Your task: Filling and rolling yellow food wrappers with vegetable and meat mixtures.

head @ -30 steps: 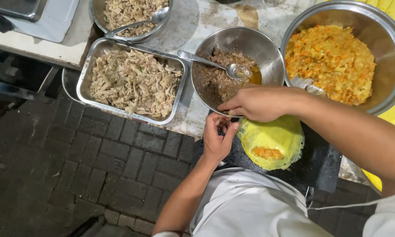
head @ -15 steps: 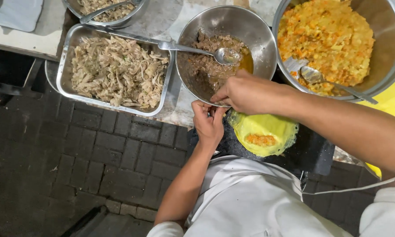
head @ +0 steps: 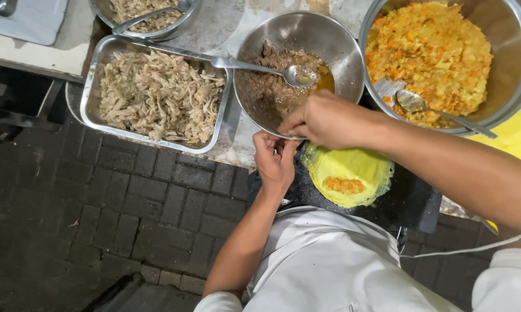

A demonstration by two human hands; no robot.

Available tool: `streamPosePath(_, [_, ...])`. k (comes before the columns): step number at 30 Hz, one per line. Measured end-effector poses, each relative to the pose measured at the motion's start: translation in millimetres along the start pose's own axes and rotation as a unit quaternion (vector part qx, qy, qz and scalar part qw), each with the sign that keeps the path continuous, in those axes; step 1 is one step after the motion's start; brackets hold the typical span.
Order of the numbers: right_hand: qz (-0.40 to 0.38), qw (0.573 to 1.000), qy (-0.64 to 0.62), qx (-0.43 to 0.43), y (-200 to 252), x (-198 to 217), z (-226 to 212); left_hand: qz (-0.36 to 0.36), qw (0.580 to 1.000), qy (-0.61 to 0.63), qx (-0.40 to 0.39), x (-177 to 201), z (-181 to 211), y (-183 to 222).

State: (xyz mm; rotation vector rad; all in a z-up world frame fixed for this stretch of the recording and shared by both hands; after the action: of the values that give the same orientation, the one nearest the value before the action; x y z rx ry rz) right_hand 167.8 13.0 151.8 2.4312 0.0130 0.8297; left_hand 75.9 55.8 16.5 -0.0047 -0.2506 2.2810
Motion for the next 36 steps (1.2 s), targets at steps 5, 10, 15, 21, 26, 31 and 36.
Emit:
streamPosePath(5, [0.07, 0.995, -0.059, 0.046, 8.2, 23.3, 6.1, -0.021, 1.0, -0.018, -0.014, -4.0, 3.0, 3.0])
streamPosePath(10, [0.134, 0.968, -0.188, 0.1, 47.1, 33.7, 42.4, -0.042, 0.997, -0.048, -0.031, -6.2, -2.7, 11.6])
streamPosePath(15, [0.136, 0.945, -0.255, 0.15, 78.2, -27.6, 95.9, -0.122, 0.982, -0.062, -0.131, -15.8, 50.7, 13.5])
streamPosePath(21, [0.202, 0.966, -0.119, 0.106, 83.9, -89.8, 118.8, -0.264, 0.937, -0.091, -0.212, -50.7, 86.0, 26.3])
streamPosePath(26, [0.244, 0.962, -0.101, 0.069, 92.5, -101.3, 137.8, -0.301, 0.919, -0.144, -0.211, -65.0, 76.3, 35.9])
streamPosePath(31, [0.275, 0.954, -0.105, 0.065, 105.6, -94.1, 141.0, -0.333, 0.908, -0.14, -0.212, -74.6, 70.8, 43.2])
streamPosePath(36, [0.298, 0.949, -0.074, 0.078, 118.1, -82.3, 120.3, -0.353, 0.903, -0.143, -0.197, -74.2, 72.8, 40.1])
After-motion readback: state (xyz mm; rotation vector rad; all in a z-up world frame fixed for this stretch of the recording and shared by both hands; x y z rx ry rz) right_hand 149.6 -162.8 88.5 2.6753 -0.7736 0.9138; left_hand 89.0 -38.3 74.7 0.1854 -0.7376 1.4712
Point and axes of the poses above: each hand's wrist, its own y-axis away from the middle knuckle, its own x-axis out of the back of the hand, z = x × y, the point moved 9 cm from there along -y, towards the middle knuckle, and after that the axes turned 5 degrees about -z, right-handed, at the moved point
